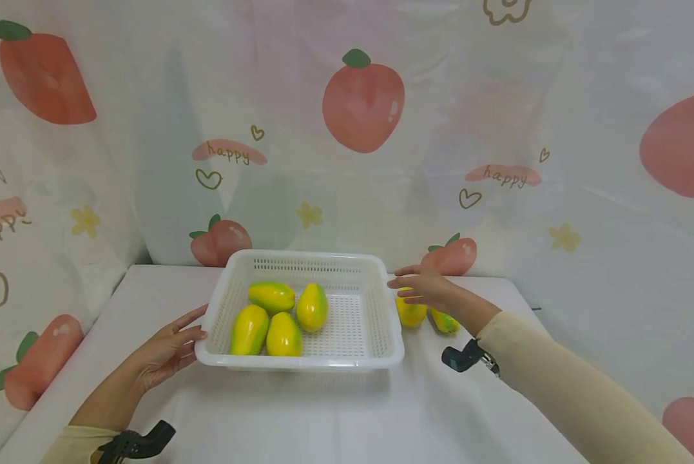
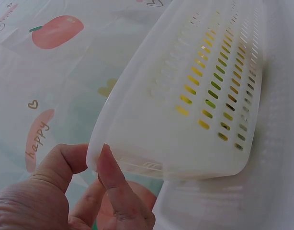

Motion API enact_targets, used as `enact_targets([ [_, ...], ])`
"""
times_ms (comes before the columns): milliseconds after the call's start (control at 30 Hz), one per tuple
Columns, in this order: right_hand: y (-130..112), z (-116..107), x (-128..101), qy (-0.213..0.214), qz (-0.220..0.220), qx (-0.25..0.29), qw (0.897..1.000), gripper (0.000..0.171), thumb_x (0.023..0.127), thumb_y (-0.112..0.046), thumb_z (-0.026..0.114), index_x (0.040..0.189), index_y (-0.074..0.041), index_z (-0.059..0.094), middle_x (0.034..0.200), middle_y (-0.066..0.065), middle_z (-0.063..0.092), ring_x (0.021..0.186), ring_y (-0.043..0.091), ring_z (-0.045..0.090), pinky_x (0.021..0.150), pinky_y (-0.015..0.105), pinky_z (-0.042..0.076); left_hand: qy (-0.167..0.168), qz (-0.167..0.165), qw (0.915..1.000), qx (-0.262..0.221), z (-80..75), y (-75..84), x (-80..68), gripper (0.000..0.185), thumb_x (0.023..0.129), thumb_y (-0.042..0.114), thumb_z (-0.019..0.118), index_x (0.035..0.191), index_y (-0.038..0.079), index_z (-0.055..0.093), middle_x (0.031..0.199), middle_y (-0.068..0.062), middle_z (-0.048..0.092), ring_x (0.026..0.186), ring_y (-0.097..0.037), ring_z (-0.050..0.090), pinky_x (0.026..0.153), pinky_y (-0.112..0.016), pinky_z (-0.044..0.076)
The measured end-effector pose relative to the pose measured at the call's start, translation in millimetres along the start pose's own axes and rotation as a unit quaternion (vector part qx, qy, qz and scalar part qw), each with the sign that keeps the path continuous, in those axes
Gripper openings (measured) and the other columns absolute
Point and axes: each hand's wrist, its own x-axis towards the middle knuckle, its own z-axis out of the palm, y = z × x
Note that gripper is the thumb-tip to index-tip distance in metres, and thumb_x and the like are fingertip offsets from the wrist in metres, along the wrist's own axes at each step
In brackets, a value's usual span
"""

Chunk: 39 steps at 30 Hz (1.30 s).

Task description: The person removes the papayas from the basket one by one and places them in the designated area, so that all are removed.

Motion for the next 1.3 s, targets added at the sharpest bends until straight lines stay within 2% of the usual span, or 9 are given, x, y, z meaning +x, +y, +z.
enact_targets([
  [200, -9, 23, 3, 0.033, -0.015, -0.001, 0.999, 0.066, 0.092, -0.024, 0.067, 0.146, 0.0, 0.038, 0.148, 0.023, 0.04, 0.128, 0.039, 0.049, 0.11, 0.044, 0.043, 0.0, 0.003, 1.0, 0.002, 0.3, -0.6, 0.4, 0.074, 0.095, 0.016, 0.065, 0.157, 0.022, 0.025, 0.118, 0.009, 0.058, 0.101, -0.018, 0.067, 0.091, -0.034, 0.057],
  [333, -15, 37, 6, 0.039, -0.03, 0.001, 0.999, 0.064, 0.092, -0.022, 0.068, 0.145, -0.001, 0.042, 0.146, 0.023, 0.044, 0.128, 0.039, 0.051, 0.109, 0.043, 0.044, 0.003, 0.001, 1.0, 0.003, 0.5, 0.6, 0.2, 0.075, 0.094, 0.016, 0.065, 0.157, 0.023, 0.025, 0.122, 0.007, 0.057, 0.102, -0.019, 0.067, 0.092, -0.035, 0.056],
  [533, -22, 58, 12, 0.026, -0.037, 0.015, 0.999, 0.063, 0.09, -0.021, 0.07, 0.144, -0.001, 0.043, 0.14, 0.021, 0.05, 0.129, 0.039, 0.051, 0.11, 0.043, 0.044, 0.007, 0.001, 1.0, 0.005, 0.5, 0.2, 0.9, 0.075, 0.094, 0.017, 0.066, 0.157, 0.023, 0.025, 0.126, 0.004, 0.055, 0.102, -0.018, 0.066, 0.093, -0.035, 0.056],
  [933, -20, 94, 36, 0.002, -0.005, 0.053, 0.999, 0.069, 0.091, -0.023, 0.069, 0.148, -0.003, 0.036, 0.147, 0.021, 0.043, 0.131, 0.04, 0.049, 0.106, 0.048, 0.046, 0.006, -0.002, 1.0, -0.007, 0.2, 1.3, -0.6, 0.072, 0.093, 0.017, 0.067, 0.155, 0.027, 0.031, 0.121, 0.007, 0.057, 0.103, -0.02, 0.066, 0.095, -0.036, 0.055],
  [1133, -23, 105, 45, -0.03, -0.001, 0.075, 0.997, 0.072, 0.092, -0.023, 0.067, 0.15, -0.001, 0.032, 0.149, 0.022, 0.041, 0.134, 0.043, 0.045, 0.107, 0.053, 0.045, 0.006, -0.003, 0.9999, -0.012, 0.3, 0.8, -0.9, 0.072, 0.093, 0.016, 0.067, 0.155, 0.028, 0.031, 0.121, 0.007, 0.057, 0.104, -0.02, 0.066, 0.095, -0.037, 0.054],
  [1300, -26, 111, 53, -0.045, 0.025, 0.103, 0.993, 0.073, 0.091, -0.022, 0.068, 0.15, 0.0, 0.032, 0.15, 0.025, 0.038, 0.135, 0.045, 0.042, 0.105, 0.055, 0.046, 0.005, -0.002, 0.9999, -0.015, 1.2, -0.7, -1.2, 0.073, 0.094, 0.015, 0.066, 0.155, 0.025, 0.03, 0.121, 0.007, 0.057, 0.102, -0.019, 0.066, 0.094, -0.035, 0.055],
])
